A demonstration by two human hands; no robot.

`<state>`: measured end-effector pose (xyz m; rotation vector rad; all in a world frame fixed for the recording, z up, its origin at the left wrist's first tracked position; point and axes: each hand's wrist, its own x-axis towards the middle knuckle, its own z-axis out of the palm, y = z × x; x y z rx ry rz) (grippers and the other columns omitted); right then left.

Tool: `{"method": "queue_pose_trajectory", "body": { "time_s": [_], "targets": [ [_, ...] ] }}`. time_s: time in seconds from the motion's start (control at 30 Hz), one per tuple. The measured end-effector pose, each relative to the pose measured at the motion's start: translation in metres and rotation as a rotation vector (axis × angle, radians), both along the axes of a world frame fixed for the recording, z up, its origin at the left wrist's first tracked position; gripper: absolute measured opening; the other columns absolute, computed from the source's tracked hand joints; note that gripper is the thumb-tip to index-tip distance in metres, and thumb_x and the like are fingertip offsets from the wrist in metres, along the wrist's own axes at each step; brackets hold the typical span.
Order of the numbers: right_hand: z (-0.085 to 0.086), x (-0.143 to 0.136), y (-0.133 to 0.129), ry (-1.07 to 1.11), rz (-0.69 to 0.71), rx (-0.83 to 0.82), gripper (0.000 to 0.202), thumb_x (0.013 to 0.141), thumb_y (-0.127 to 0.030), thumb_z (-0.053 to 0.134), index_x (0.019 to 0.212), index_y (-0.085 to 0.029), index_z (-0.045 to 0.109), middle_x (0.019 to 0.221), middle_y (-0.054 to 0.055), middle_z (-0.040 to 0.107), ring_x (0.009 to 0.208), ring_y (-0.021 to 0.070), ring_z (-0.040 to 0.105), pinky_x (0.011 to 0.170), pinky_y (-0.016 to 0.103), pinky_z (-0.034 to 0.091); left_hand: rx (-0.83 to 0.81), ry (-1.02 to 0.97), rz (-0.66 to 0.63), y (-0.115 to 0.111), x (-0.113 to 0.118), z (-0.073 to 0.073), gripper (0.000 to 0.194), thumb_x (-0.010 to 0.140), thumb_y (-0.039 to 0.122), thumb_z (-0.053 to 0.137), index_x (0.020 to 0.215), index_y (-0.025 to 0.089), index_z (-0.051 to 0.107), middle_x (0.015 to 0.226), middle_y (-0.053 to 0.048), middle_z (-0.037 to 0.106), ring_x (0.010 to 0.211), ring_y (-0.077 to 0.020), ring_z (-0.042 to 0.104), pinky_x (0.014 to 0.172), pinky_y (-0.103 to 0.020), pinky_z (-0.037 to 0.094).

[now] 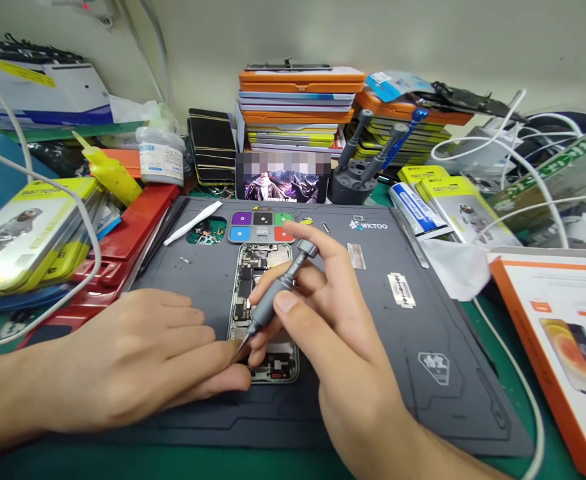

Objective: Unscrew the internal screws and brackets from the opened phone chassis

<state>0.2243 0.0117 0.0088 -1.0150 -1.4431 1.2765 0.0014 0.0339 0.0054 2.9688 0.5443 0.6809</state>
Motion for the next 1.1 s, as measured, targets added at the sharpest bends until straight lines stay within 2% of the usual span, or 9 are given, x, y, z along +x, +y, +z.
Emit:
{"method": "queue_pose_trajectory", "body": {
  "time_s": [0.27,0.53,0.73,0.93,1.1],
  "targets": [
    [0.001,-0.001,0.000,0.057,0.017,-0.048,0.043,0.106,-0.018,0.042,0.147,-0.030,0.043,0.099,0.003,0.071,0.066,0.0152,0.076,0.060,0.026,0.067,-0.013,0.008,0.001,-0.001,-0.002,0.002,0.040,0.111,0.031,0.053,0.074,0.019,0.061,0.057,0.003,0.059,0.047,-0.0167,0.048,0.048,-0.037,0.029],
    [0.001,-0.001,0.001,0.083,0.038,-0.055,0.043,0.106,-0.020,0.043,0.147,-0.031,0.042,0.099,0.002,0.071,0.067,0.0150,0.076,0.060,0.025,0.067,-0.019,0.003,0.001,0.000,-0.001,0.000,0.038,0.111,0.030,0.053,0.078,0.019,0.067,0.056,0.003,0.061,0.046,-0.0188,0.052,0.046,-0.039,0.032],
    [0.001,0.000,0.003,0.048,0.061,-0.059,0.042,0.108,-0.022,0.038,0.148,-0.033,0.038,0.102,0.002,0.070,0.068,0.0158,0.076,0.058,0.027,0.067,0.060,0.007,0.006,0.000,0.002,0.000,0.040,0.111,0.026,0.051,0.075,0.019,0.067,0.054,0.003,0.060,0.044,-0.0180,0.052,0.044,-0.039,0.032],
    [0.008,-0.008,0.000,0.252,-0.028,-0.276,0.041,0.102,-0.021,0.055,0.140,-0.037,0.051,0.096,0.001,0.071,0.064,0.0153,0.072,0.058,0.027,0.066,0.085,0.018,0.003,0.001,0.004,0.002,0.039,0.110,0.023,0.052,0.073,0.020,0.067,0.055,0.004,0.060,0.043,-0.0185,0.050,0.042,-0.040,0.032],
    [0.008,-0.008,-0.002,0.337,-0.052,-0.297,0.037,0.103,-0.024,0.056,0.138,-0.038,0.054,0.092,0.000,0.072,0.065,0.0153,0.073,0.060,0.027,0.066,0.058,0.033,-0.002,0.000,0.003,0.003,0.037,0.110,0.024,0.052,0.078,0.019,0.071,0.056,0.003,0.059,0.044,-0.0196,0.050,0.042,-0.040,0.032]
  ]
}}
